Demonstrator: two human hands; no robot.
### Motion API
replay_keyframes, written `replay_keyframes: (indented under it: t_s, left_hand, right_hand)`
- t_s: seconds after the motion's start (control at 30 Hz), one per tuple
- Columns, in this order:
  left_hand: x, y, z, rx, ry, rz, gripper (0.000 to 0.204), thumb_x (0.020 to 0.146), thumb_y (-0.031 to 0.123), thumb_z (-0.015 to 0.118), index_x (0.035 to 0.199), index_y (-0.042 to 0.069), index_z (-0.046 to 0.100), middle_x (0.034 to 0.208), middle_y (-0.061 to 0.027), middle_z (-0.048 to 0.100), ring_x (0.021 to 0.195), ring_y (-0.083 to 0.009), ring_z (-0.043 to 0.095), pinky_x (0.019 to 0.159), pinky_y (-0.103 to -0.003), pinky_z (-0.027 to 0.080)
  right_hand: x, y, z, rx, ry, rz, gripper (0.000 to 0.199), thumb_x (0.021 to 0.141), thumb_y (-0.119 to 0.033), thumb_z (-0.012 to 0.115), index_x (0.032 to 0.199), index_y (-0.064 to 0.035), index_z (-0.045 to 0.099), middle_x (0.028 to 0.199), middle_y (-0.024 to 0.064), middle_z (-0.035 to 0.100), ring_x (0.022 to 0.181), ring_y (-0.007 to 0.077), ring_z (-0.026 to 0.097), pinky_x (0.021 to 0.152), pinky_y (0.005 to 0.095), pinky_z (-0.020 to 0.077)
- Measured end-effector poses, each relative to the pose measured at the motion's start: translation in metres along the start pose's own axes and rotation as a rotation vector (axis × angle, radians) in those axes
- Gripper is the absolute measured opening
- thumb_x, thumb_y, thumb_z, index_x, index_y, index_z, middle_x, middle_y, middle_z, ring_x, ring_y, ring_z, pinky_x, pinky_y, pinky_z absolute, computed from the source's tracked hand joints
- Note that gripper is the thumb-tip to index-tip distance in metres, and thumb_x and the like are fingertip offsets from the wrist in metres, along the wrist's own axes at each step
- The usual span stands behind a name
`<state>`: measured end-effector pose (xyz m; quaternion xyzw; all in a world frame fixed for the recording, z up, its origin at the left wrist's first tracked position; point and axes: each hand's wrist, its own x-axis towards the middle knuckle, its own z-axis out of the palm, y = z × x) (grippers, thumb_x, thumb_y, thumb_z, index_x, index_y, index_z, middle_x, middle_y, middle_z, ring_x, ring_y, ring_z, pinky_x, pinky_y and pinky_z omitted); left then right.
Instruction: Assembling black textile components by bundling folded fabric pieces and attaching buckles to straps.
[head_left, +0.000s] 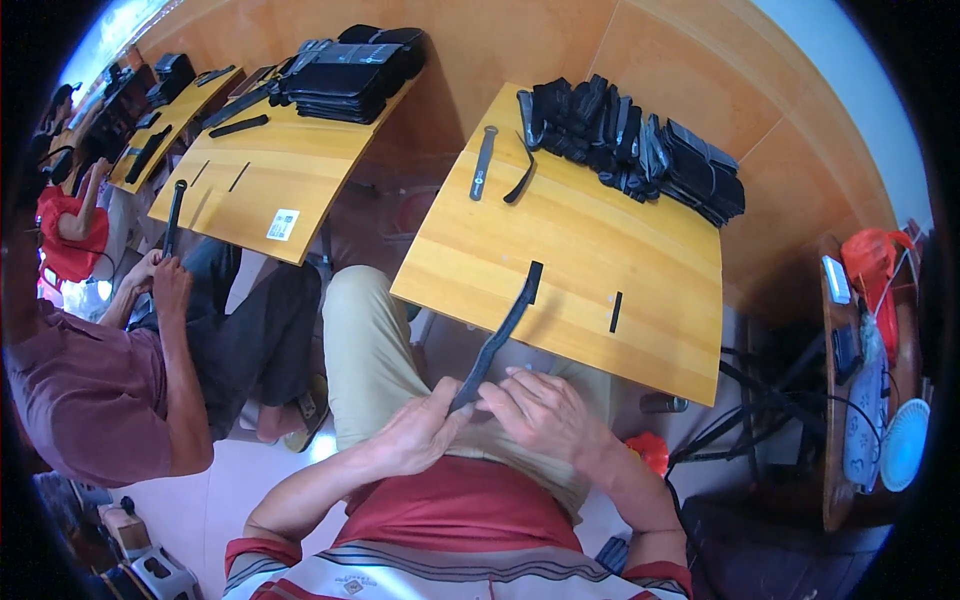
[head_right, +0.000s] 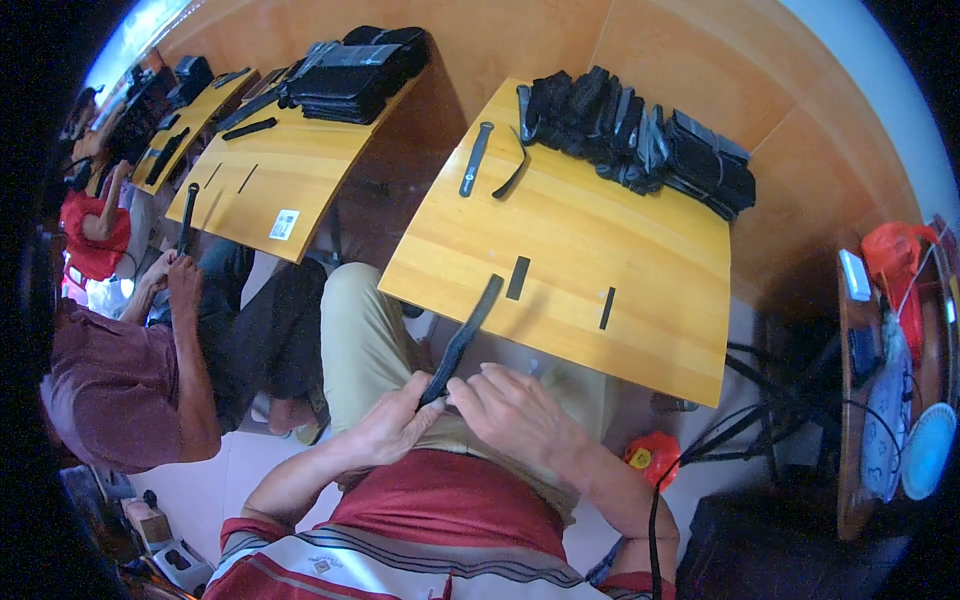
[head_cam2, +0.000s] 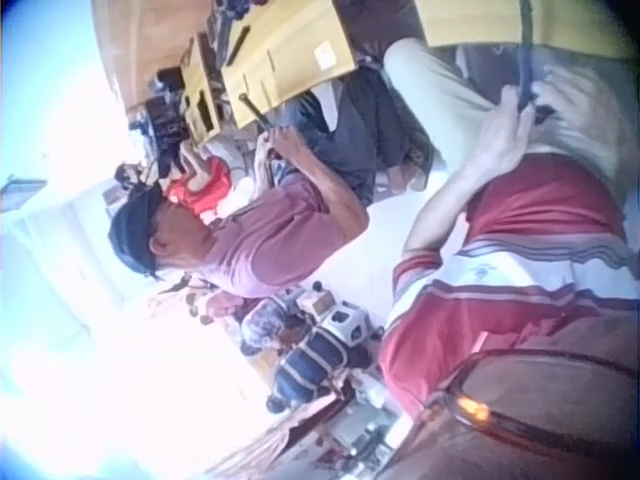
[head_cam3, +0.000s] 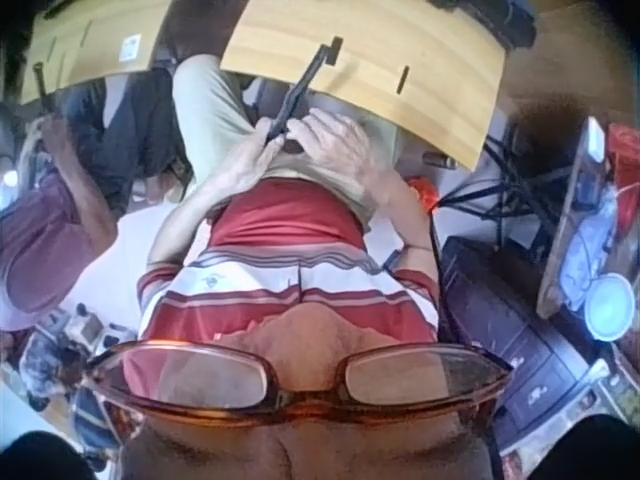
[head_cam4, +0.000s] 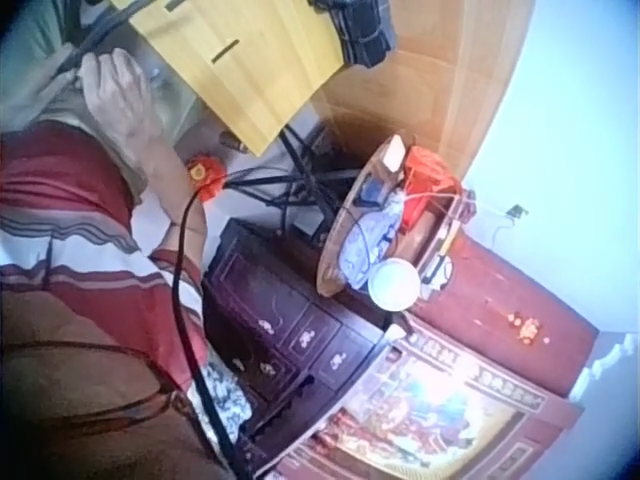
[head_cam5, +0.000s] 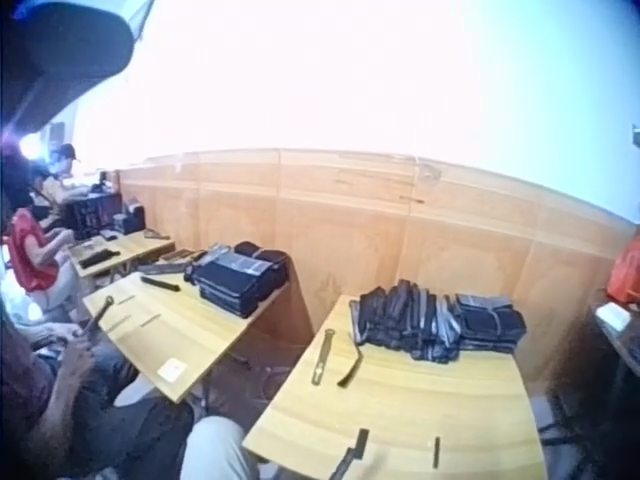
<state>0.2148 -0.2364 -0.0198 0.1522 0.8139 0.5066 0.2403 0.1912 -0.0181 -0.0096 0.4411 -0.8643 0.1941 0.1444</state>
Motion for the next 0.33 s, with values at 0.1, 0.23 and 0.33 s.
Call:
replay_keyframes:
  t_s: [0.1, 0.23, 0.33]
  left_hand:
    - [-0.001, -0.006, -0.002, -0.002, 0.056, 0.036, 0.018, 0.104, 0.019, 0.048, 0.115, 0.005, 0.043, 0.081, -0.0249, 0.059, 0.079, -0.0471, 0.061, 0.067, -0.050, 0.046]
    - [-0.028, 0.001, -0.035, 0.115, 0.107, -0.060, 0.016, 0.102, 0.018, 0.050, 0.109, 0.003, 0.047, 0.077, -0.0237, 0.059, 0.074, -0.0459, 0.060, 0.065, -0.048, 0.047]
    - [-0.044, -0.041, -0.061, 0.139, 0.338, -0.186, 0.016, 0.102, 0.019, 0.052, 0.105, 0.004, 0.047, 0.071, -0.0201, 0.057, 0.068, -0.0337, 0.064, 0.064, -0.047, 0.048]
  right_hand:
    - [0.005, 0.004, -0.004, -0.030, -0.112, -0.011, 0.016, 0.081, -0.011, 0.070, 0.094, -0.0053, 0.063, 0.083, 0.0076, 0.063, 0.078, 0.0233, 0.066, 0.067, 0.0360, 0.0567]
    - [-0.028, 0.090, -0.043, -0.225, 0.255, 0.197, 0.005, 0.088, -0.009, 0.060, 0.090, -0.0077, 0.065, 0.081, 0.0097, 0.066, 0.072, 0.0278, 0.067, 0.063, 0.0399, 0.0546]
    - [-0.066, 0.158, -0.094, -0.242, 0.364, 0.833, 0.024, 0.104, -0.015, 0.049, 0.088, -0.0045, 0.063, 0.070, 0.0127, 0.065, 0.063, 0.0252, 0.066, 0.060, 0.0390, 0.0539]
